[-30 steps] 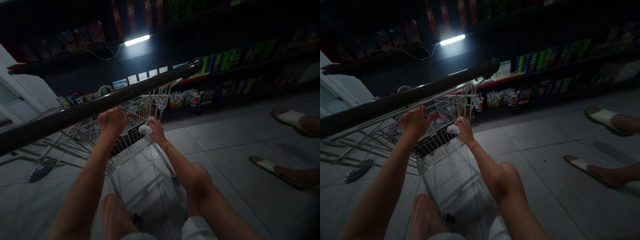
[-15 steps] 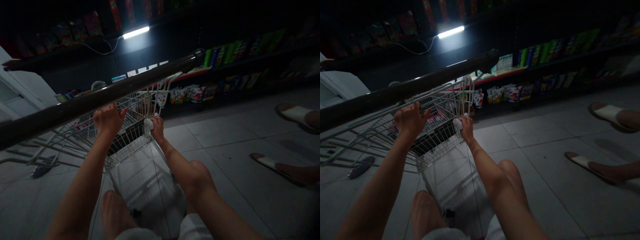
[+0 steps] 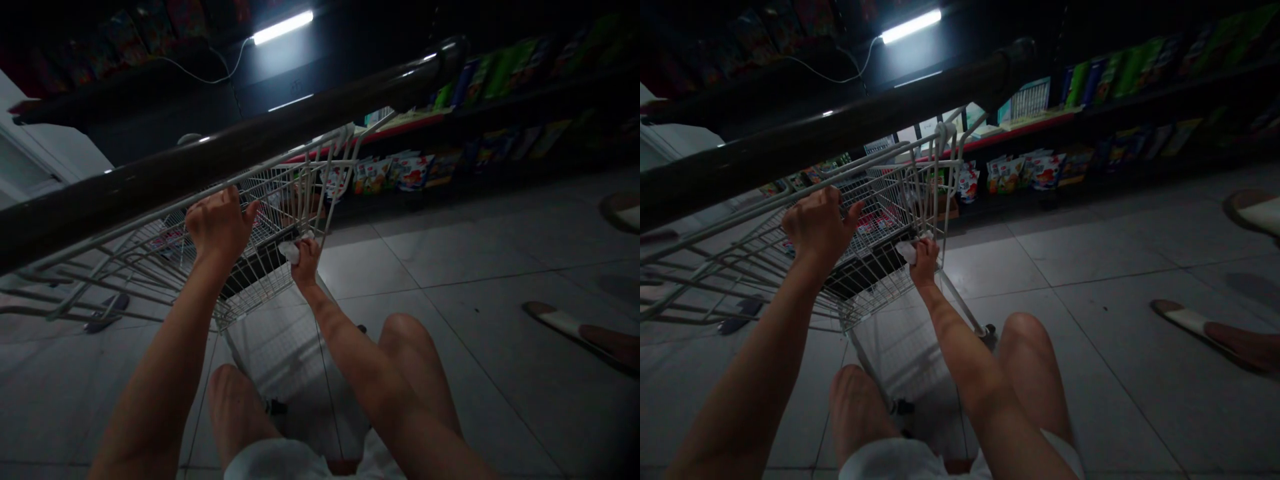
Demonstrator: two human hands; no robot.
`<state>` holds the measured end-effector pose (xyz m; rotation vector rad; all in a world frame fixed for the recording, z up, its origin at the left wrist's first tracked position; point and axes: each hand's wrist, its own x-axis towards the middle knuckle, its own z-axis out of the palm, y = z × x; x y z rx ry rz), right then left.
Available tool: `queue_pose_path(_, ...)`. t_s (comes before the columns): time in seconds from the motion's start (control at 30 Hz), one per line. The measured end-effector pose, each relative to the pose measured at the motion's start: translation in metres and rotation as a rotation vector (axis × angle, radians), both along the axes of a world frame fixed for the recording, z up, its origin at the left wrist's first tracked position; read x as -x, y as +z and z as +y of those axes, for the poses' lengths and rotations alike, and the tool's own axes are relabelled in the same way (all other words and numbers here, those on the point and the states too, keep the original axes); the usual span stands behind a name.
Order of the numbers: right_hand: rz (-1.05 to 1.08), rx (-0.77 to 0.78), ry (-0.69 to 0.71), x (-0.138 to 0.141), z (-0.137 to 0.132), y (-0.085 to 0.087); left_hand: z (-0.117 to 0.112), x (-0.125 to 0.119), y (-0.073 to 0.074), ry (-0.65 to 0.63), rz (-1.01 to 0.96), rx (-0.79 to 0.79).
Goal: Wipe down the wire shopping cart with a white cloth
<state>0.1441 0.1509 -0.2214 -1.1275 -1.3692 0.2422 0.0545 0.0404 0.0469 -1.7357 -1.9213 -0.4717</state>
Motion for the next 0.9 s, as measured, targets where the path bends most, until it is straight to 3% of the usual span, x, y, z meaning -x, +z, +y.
queue_pose_path(0.1,0.015,0.158,0.032,0.011,-0.009,-0.045,0.000,0.002,-0.001,-0.004,-0.002,-0.004)
queue_pose_path(0.17,0.040,0.195,0.038,0.020,-0.015,-0.058,-0.002,0.004,-0.004,-0.036,-0.002,-0.016)
queue_pose_path(0.23,0.076,0.210,0.014,0.032,-0.020,-0.051,-0.006,0.010,-0.013,-0.107,0.013,-0.048)
queue_pose_path(0.33,0.139,0.111,0.007,0.052,-0.030,-0.012,-0.017,0.026,-0.038,-0.209,0.056,-0.099)
queue_pose_path(0.4,0.161,-0.053,0.071,0.062,-0.037,0.014,-0.027,0.043,-0.059,-0.181,0.076,-0.139)
queue_pose_path(0.47,0.145,-0.167,0.147,0.067,-0.043,0.024,-0.039,0.062,-0.078,-0.096,0.067,-0.183)
queue_pose_path(0.53,0.096,-0.118,0.182,0.070,-0.047,0.013,-0.050,0.081,-0.090,0.022,0.030,-0.231)
queue_pose_path(0.6,0.059,0.028,0.180,0.073,-0.048,-0.014,-0.060,0.095,-0.095,0.079,0.017,-0.240)
queue_pose_path(0.67,0.056,0.152,0.166,0.079,-0.050,-0.043,-0.066,0.101,-0.095,0.056,0.034,-0.181)
queue_pose_path(0.73,0.068,0.196,0.163,0.089,-0.053,-0.057,-0.067,0.101,-0.095,0.009,0.047,-0.071)
queue_pose_path(0.8,0.088,0.195,0.152,0.100,-0.059,-0.050,-0.064,0.097,-0.098,0.005,0.043,0.060)
queue_pose_path(0.9,0.110,0.056,0.169,0.115,-0.070,-0.014,-0.056,0.094,-0.103,0.049,0.052,0.184)
